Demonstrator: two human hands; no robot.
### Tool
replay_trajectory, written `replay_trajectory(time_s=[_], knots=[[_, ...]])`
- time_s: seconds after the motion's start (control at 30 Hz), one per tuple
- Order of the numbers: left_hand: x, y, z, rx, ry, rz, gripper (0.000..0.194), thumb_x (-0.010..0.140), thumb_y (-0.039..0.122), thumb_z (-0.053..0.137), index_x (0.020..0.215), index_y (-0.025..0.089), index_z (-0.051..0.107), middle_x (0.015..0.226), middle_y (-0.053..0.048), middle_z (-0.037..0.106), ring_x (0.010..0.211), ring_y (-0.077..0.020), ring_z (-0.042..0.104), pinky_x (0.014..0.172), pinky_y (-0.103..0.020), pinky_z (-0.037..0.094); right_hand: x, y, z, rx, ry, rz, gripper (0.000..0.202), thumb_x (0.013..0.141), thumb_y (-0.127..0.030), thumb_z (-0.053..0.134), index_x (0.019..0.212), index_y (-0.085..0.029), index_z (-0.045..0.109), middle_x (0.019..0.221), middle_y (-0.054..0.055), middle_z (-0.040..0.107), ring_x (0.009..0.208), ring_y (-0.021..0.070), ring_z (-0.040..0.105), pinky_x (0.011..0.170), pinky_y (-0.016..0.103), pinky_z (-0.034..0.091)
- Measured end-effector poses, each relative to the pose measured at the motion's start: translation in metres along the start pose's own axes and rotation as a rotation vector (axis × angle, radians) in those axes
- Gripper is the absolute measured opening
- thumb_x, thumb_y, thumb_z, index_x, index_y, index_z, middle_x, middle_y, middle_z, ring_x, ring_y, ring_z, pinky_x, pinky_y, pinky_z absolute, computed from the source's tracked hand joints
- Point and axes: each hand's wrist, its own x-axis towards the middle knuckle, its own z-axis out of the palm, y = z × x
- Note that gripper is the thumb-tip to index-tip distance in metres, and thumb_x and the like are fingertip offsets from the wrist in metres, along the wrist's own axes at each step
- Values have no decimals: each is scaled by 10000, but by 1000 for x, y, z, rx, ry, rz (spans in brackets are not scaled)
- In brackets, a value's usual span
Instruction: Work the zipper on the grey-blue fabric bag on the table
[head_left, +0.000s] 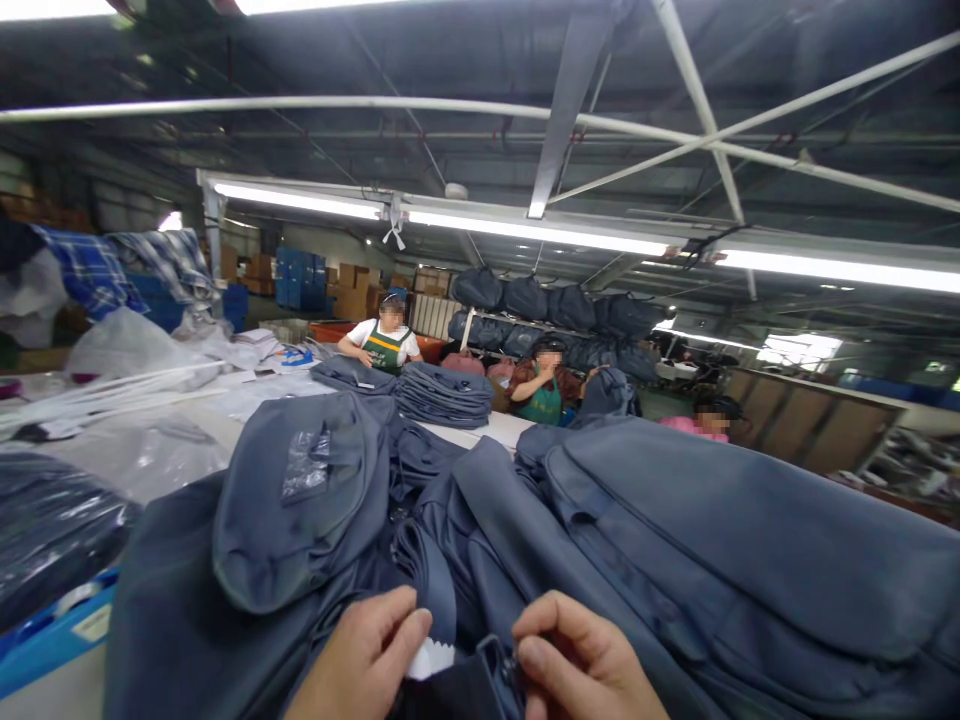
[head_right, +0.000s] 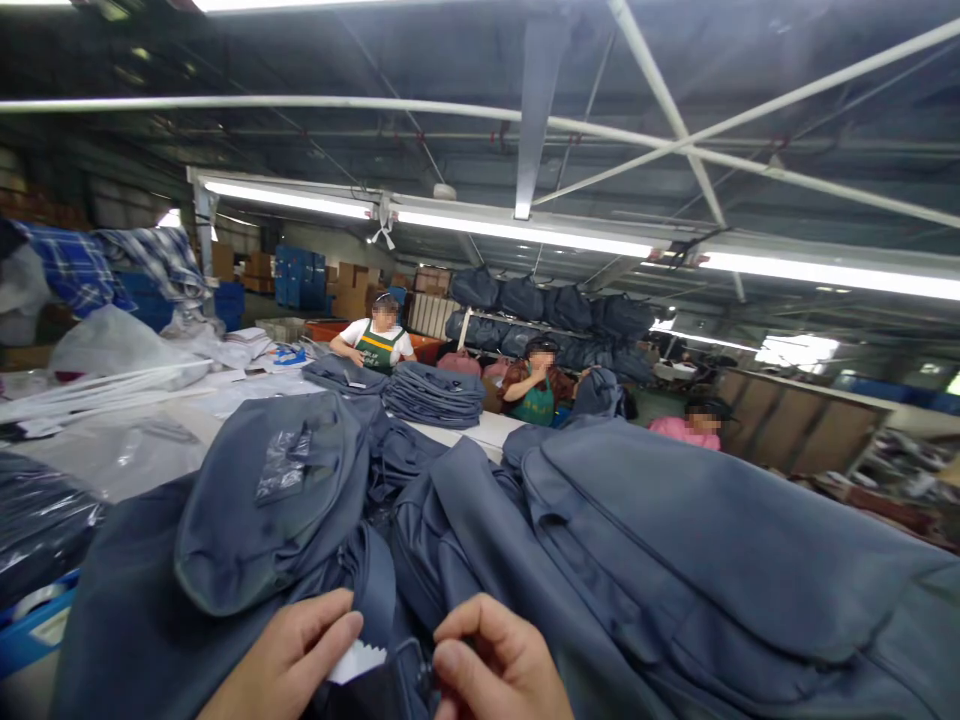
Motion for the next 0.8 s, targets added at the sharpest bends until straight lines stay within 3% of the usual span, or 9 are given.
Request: replay_trajectory(time_s=[0.07,0.17,0.23,0.33,0.43,0.57,0.67,0.73,0.8], knots=[[-8,7,-14,273,139,101,328,774,531,716,662,226,666,667,-44,631,688,-239,556,664,-308,410,5,-23,13,-65,-24,17,574,658,-701,743,798,-169,579,490,-25,592,409,94,533,445,193,437],[-24,27,-26,115,217,242,299,814,469,693,1048,288,733,1066,-58,711,1019,-312,590,901,-325,426,21,-48,40,-170,-118,-49,521,694,-665,721,786,-172,580,492,-21,606,412,108,556,456,215,487],[-31,38,-31,-62,15,233,332,848,469,659,1113,277,718,1092,-54,712,1024,-301,604,918,-327,441,34,-58,56,-244,-234,-155,432,783,-595,673,809,-170,593,547,-12,632,467,114,601,500,217,518],[-31,37,-49,-337,-325,63,409,828,568,661,958,184,720,790,-44,677,705,-213,629,703,-293,486,55,-68,76,-310,-444,-313,281,897,-447,601,850,-170,616,608,-16,644,525,102,625,539,194,524],[-30,23,-81,-669,-476,-119,622,750,717,647,928,124,713,682,-56,653,551,-181,603,630,-303,486,73,-80,98,-353,-614,-456,171,930,-307,590,885,-164,674,706,5,699,615,96,654,565,166,508],[-40,13,-118,-885,-726,-212,658,820,726,523,932,105,709,723,-138,706,606,-275,675,601,-388,521,86,-102,143,-458,-786,-687,122,925,-179,597,877,-157,708,827,26,735,763,117,686,704,201,535],[-53,11,-140,-926,-658,-173,471,819,575,652,925,118,689,582,-60,648,459,-216,629,514,-323,498,97,-108,176,-530,-893,-774,134,929,-155,590,855,-154,702,834,18,724,795,114,686,754,208,534],[-62,2,-157,-873,-503,-144,379,808,494,718,924,137,665,542,-23,629,392,-171,589,459,-256,453,108,-98,191,-518,-888,-758,116,935,-185,589,912,-169,701,895,20,724,835,115,686,781,216,540],[-70,-17,-174,-743,-279,-128,370,821,490,723,933,148,639,602,-35,671,437,-155,612,461,-220,437,120,-76,197,-562,-801,-682,242,925,-242,604,1155,-183,652,1103,61,709,1001,152,674,891,275,543]])
